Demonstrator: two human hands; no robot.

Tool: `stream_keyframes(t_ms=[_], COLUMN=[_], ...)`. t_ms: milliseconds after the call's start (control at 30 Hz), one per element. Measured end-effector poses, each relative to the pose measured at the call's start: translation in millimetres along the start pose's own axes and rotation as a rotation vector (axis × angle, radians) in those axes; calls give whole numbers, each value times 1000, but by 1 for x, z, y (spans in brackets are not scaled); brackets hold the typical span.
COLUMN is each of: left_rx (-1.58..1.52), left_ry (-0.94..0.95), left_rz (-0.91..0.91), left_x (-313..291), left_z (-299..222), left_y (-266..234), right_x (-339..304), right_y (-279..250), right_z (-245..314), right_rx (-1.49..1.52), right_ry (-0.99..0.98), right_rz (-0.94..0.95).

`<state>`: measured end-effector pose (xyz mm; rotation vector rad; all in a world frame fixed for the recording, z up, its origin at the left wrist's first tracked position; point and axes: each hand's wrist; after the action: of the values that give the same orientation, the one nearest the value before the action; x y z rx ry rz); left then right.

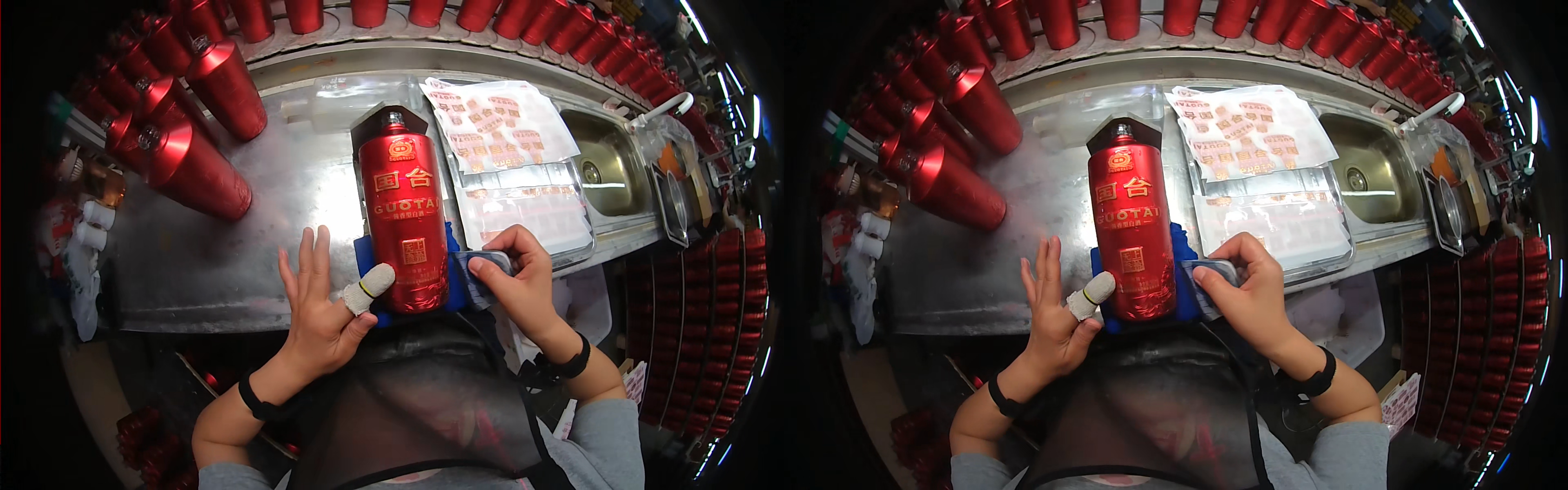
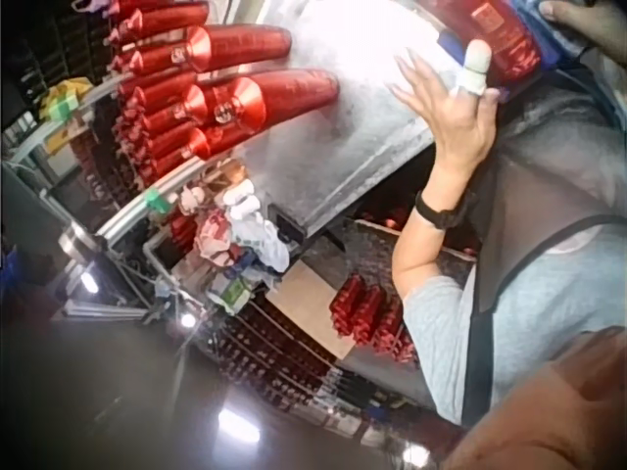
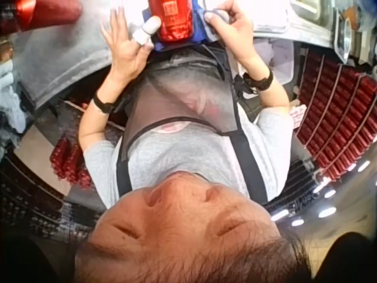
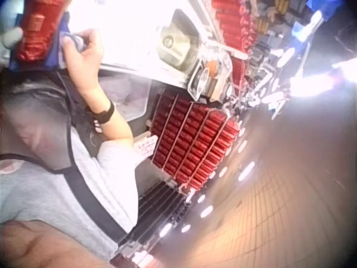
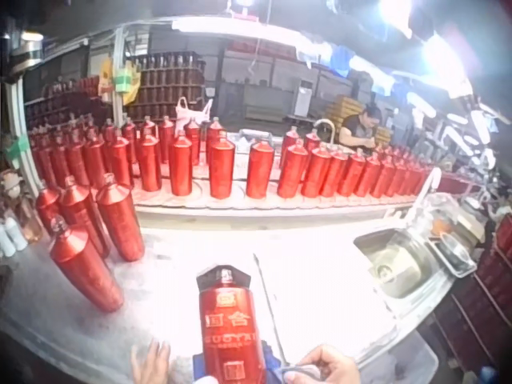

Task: Applying stickers/labels to red metal bottles and wiping them clean on an assembly line.

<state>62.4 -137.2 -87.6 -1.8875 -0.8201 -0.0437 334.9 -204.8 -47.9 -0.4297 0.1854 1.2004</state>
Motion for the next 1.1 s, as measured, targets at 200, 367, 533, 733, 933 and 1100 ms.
stream_keyframes(t_ms=[200,367,533,733,933,1100], left_rx=[-48,-162,-750,-1279,-1070,-1757], left_ry=[29,9,-331,-797,-782,-788], left_rz=[-63,-143,-485,-359,-257,-130], left_x=[8,20,83,136,154,157], left_z=[0,10,29,74,69,92], left_y=[-7,-8,-15,-15,-10,0], right_x=[-6,4,10,15,-5,-1], right_y=[18,3,-5,-31,16,30], right_z=[18,6,-7,-7,20,9], right_rx=[-90,-22,-49,74,-822,-839], right_ry=[-160,-10,-64,207,-320,-530], right_rz=[102,-30,56,193,122,70])
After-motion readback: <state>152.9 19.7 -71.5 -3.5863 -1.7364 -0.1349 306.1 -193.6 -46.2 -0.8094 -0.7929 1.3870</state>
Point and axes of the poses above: each hand's wrist, its own x-axis towards the middle knuckle, its own y-axis out of the palm, z = x × y, and after that the axes turned 14 degrees about y, right-handed
